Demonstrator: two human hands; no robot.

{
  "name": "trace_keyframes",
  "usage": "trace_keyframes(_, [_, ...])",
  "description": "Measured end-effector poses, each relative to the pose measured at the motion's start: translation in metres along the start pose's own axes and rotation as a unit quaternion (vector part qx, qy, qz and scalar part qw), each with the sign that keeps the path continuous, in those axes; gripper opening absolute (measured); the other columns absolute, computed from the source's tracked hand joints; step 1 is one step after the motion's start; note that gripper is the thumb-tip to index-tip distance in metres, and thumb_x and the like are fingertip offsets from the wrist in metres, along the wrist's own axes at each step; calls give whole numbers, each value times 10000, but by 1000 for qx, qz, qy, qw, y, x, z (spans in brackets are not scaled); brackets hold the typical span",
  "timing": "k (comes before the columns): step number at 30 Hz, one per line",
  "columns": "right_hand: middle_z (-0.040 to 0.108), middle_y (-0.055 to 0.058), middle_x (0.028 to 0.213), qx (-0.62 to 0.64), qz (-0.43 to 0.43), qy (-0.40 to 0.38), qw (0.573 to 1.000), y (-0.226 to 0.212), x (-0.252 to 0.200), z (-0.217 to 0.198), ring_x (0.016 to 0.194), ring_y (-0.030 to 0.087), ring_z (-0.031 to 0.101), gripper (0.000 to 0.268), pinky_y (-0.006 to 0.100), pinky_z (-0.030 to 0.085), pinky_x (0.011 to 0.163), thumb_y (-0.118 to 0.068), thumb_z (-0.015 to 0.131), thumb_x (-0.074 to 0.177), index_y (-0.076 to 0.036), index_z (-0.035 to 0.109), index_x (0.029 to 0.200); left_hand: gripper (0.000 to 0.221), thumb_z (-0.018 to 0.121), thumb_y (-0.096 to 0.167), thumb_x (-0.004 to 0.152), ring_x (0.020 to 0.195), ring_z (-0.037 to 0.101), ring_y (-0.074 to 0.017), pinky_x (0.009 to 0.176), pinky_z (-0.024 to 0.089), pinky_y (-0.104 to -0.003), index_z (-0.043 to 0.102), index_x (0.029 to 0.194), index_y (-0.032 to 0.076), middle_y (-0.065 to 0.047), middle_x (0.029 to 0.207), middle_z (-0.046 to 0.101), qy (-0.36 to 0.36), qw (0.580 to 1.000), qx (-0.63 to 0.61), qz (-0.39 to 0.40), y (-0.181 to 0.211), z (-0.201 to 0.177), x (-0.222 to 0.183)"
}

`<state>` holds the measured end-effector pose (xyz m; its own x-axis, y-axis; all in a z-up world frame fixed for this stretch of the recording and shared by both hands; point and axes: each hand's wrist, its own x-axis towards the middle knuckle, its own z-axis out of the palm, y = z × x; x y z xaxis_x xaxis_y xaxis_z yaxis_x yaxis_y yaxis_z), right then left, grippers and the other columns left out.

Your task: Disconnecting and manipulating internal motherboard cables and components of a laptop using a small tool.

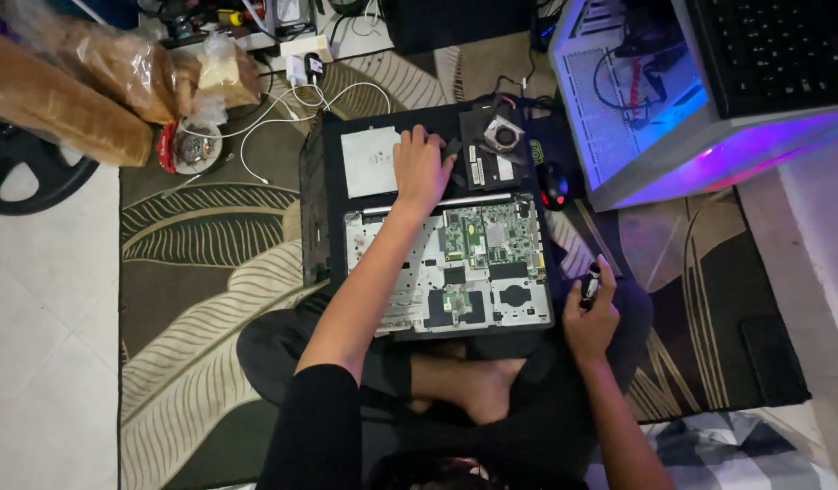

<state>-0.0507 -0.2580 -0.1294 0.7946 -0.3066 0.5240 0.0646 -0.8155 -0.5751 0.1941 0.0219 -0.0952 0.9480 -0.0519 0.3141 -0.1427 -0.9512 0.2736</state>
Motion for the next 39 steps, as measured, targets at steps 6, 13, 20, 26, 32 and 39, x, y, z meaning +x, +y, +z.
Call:
trace_keyframes(6, [696, 196, 727, 26, 28, -28, 999, 1, -1, -1, 566, 449, 654, 575, 468, 502, 498, -67, 660, 1002, -158, 526, 1554, 289, 697, 362, 918, 989, 571, -252, 842, 434, -382, 691, 1086, 127, -43, 970, 634, -26, 999, 21, 10, -2, 4, 2])
trace_keyframes(13, [685, 211, 722, 50, 42, -43, 997, 0, 3, -6, 544, 454, 630, 548, 444, 457, 435, -69, 615, 1051, -153, 482, 1576, 331, 678, 281, 964, 1056, 563, -329, 882, 451, -426, 657, 1209, 59, -141, 1036, 645, -50, 999, 5, 4, -19, -35, -9])
trace_keyframes(20, [640, 196, 893, 238, 170, -92, 952, 16, 2, -19, 745, 301, 669, 373, 419, 526, 649, -21, 498, 1124, -62, 403, 1482, 399, 546, 286, 1083, 1093, 602, -459, 988, 471, -518, 608, 1308, -38, -270, 1094, 631, -27, 942, -334, -23, 25, -139, -83])
trace_keyframes(26, [511, 0, 696, 424, 265, -168, 849, -39, -22, -37, 505, 104, 513, 142, 266, 465, 522, -102, 563, 1062, -69, 602, 1194, 360, 593, 229, 1056, 1019, 667, -304, 879, 555, -445, 608, 1317, -19, -221, 1044, 689, -125, 794, -584, -113, 93, -178, -173])
trace_keyframes(32, [622, 121, 697, 454, 274, -263, 806, -130, 1, -75, 411, 79, 479, 345, 230, 462, 424, -247, 528, 1057, -15, 622, 1294, 349, 627, 45, 1020, 1146, 678, -285, 997, 540, -450, 617, 1369, 45, -178, 1198, 725, -105, 755, -643, -81, 107, -189, -204])
trace_keyframes(39, [696, 182, 872, 409, 264, -304, 819, -130, 5, -74, 460, 144, 572, 453, 268, 476, 485, -196, 675, 966, 9, 619, 1366, 294, 635, 32, 1009, 1223, 646, -247, 1055, 521, -430, 662, 1302, 41, -144, 1288, 701, -125, 736, -663, -65, 100, -179, -219])
